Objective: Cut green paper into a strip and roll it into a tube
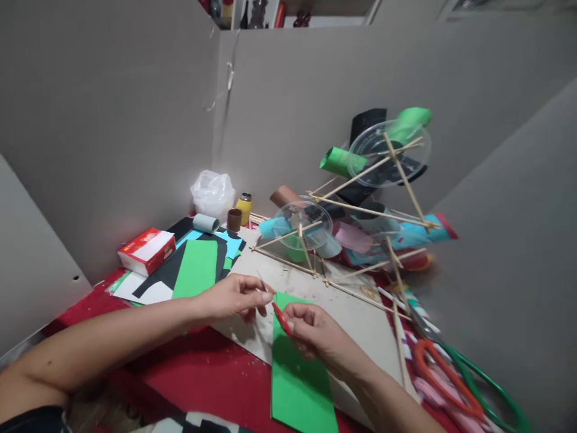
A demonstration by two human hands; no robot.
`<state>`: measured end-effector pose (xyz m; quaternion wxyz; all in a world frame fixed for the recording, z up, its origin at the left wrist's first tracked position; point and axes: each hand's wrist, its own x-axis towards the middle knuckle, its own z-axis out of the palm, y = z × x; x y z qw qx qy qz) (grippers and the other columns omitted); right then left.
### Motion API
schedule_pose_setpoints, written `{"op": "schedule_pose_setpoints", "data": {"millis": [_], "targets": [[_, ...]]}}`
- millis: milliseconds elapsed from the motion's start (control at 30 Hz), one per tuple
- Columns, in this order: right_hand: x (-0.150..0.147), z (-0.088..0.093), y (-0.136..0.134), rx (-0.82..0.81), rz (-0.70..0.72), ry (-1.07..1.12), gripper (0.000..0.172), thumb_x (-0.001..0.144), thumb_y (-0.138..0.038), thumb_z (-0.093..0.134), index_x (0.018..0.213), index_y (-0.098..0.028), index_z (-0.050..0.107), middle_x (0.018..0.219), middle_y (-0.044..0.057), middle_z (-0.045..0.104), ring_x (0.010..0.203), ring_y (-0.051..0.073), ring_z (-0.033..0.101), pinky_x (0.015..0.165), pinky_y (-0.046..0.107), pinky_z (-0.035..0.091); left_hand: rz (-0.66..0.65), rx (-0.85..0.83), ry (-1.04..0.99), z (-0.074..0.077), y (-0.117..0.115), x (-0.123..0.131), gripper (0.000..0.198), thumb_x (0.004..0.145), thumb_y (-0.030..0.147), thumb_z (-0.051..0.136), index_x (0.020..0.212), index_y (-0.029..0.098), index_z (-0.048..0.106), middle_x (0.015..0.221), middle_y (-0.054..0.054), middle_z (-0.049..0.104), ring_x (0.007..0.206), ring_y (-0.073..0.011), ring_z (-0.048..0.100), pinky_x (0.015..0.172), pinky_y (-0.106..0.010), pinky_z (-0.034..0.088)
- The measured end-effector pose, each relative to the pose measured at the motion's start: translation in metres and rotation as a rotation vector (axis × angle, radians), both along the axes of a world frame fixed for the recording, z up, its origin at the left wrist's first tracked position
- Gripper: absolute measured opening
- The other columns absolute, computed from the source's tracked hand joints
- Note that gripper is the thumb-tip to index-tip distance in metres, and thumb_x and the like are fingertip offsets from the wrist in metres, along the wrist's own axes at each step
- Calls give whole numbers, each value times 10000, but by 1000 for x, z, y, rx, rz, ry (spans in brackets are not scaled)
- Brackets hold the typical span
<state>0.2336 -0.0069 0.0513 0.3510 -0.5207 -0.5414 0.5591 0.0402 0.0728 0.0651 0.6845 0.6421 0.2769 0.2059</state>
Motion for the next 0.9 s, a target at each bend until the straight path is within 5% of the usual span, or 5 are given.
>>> {"op": "schedule_pose_setpoints", "data": {"millis": [267, 367, 533, 700, 900], "targets": [[11, -7, -46, -173, -96, 579, 388, 668, -493, 777, 721, -125, 670, 384, -94, 395, 306, 13, 239, 326, 154, 178, -143, -63, -200, 12, -28, 68, 431, 696, 523, 724, 666, 147, 515, 511, 29, 546, 444, -72, 483, 477, -197, 372], [31, -9, -52, -156, -192, 521, 374, 656, -468, 799, 655, -133, 632, 383, -89, 402, 311, 9, 259, 327, 138, 193, -135, -83, -149, 12, -17, 74, 403, 715, 507, 712, 795, 133, 584, 612, 10, 593, 485, -81, 517, 506, -211, 427], [62, -28, -51, -87, -629, 396, 361, 632, -420, 832, 700, -135, 620, 488, -60, 490, 388, 24, 380, 353, 115, 298, 154, -103, 119, -9, 27, 66, 211, 805, 306, 659, 869, 125, 572, 661, -11, 637, 436, -59, 493, 437, -179, 377], [69, -45, -48, -111, -700, 400, 353, 653, -454, 807, 791, -163, 662, 747, 26, 656, 659, 125, 614, 461, 165, 485, 149, -250, 290, -31, 37, 59, 187, 821, 277, 594, 775, 100, 553, 639, -57, 651, 399, -81, 492, 427, -233, 463], [65, -44, -48, -144, -735, 420, 367, 629, -460, 820, 861, -191, 730, 920, 45, 708, 909, 184, 642, 738, 266, 561, 101, -371, 351, -36, 17, 68, 225, 765, 323, 618, 758, 100, 590, 684, -69, 669, 401, -94, 519, 414, -248, 484]]}}
